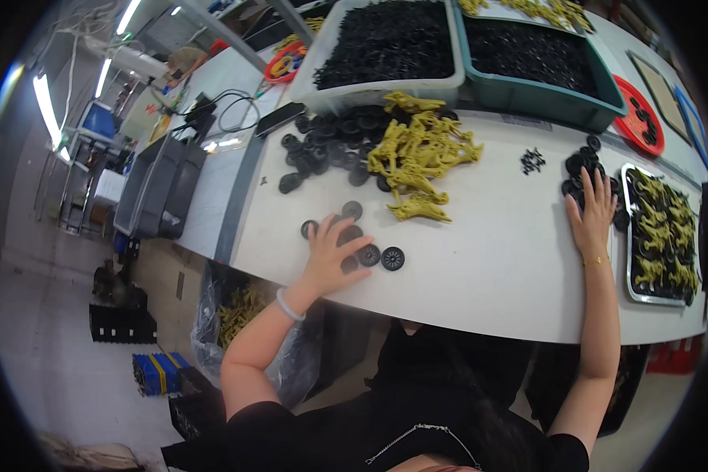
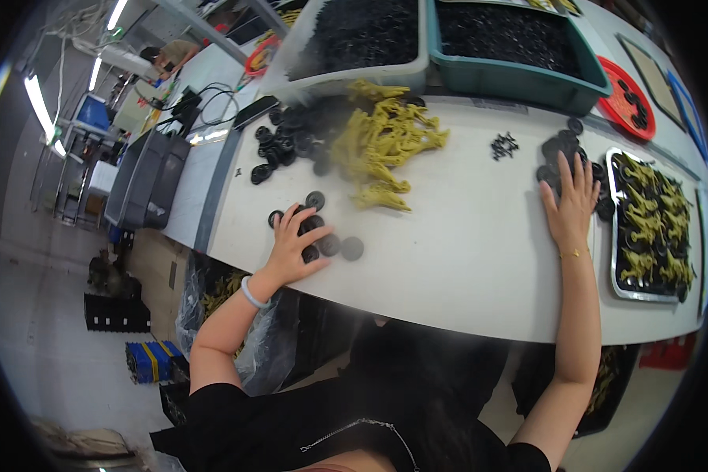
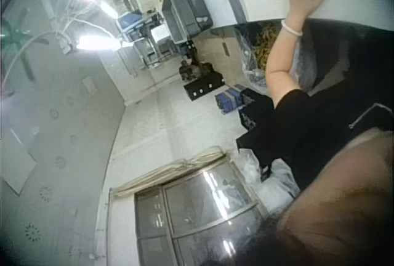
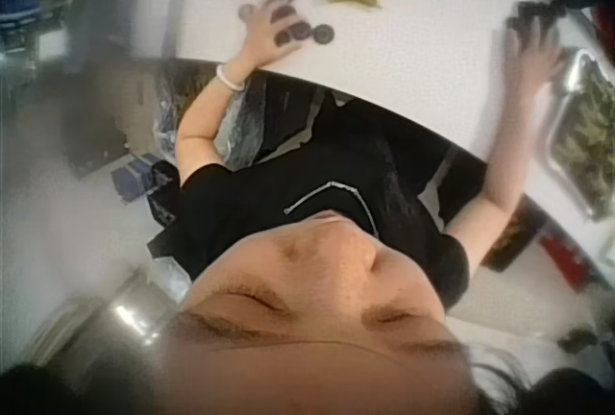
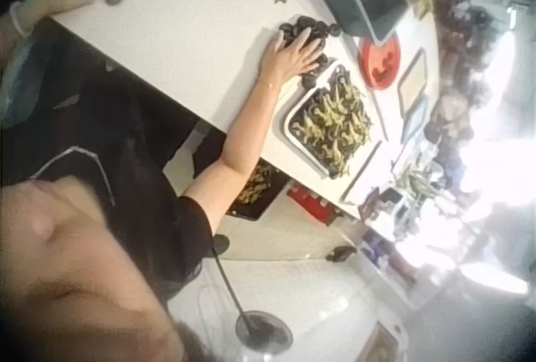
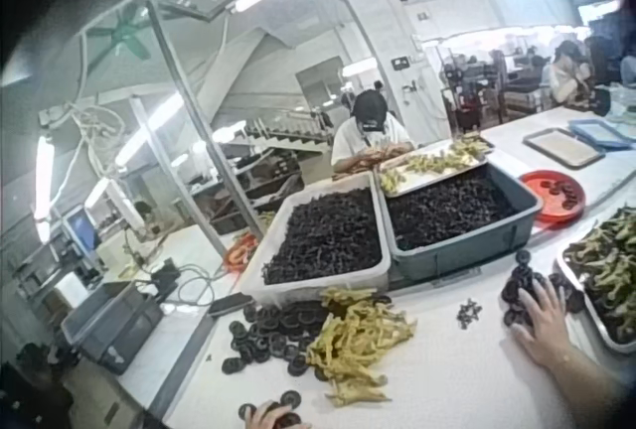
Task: The person assembles plastic toy motorcycles by hand, snapping plastic wheels and motorcycle frame parts together at a factory workstation.
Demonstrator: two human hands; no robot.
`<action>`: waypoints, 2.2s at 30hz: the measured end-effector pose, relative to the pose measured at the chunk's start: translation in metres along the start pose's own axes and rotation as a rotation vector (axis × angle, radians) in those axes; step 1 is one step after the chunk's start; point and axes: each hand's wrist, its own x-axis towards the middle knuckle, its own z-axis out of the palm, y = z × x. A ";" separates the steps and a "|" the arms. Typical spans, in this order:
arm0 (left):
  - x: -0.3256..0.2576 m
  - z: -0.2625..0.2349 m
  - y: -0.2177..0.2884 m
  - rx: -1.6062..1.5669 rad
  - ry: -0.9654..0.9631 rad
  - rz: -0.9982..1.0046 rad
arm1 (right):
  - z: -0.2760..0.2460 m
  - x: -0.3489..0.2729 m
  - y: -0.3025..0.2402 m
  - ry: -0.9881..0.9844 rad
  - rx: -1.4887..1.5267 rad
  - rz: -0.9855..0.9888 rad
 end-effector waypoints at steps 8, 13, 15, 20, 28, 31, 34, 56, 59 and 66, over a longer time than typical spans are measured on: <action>0.001 0.015 0.077 -0.085 -0.068 0.020 | -0.003 0.007 -0.001 0.050 0.191 0.051; 0.023 0.036 0.137 -0.103 -0.118 0.118 | -0.010 0.009 0.007 0.084 0.256 0.065; 0.038 0.047 0.163 -0.127 -0.130 0.178 | -0.013 0.009 0.007 0.091 0.274 0.066; 0.103 0.088 0.235 -0.237 -0.064 0.368 | -0.016 0.008 0.017 0.129 0.340 0.047; 0.231 0.129 0.259 -0.502 0.295 0.263 | -0.040 0.004 0.003 0.307 0.600 -0.047; 0.243 0.098 0.193 -0.093 0.369 0.158 | -0.055 -0.007 -0.021 0.142 0.538 -0.167; 0.229 0.071 0.147 0.236 0.250 0.032 | -0.069 -0.016 -0.048 -0.173 0.337 -0.274; 0.178 0.033 0.050 0.091 0.239 0.386 | -0.046 -0.018 -0.050 -0.269 0.176 -0.195; 0.176 0.028 0.038 0.109 0.211 0.411 | -0.045 -0.017 -0.047 -0.280 0.176 -0.197; 0.169 0.022 0.031 0.140 0.205 0.335 | -0.046 -0.014 -0.048 -0.294 0.160 -0.191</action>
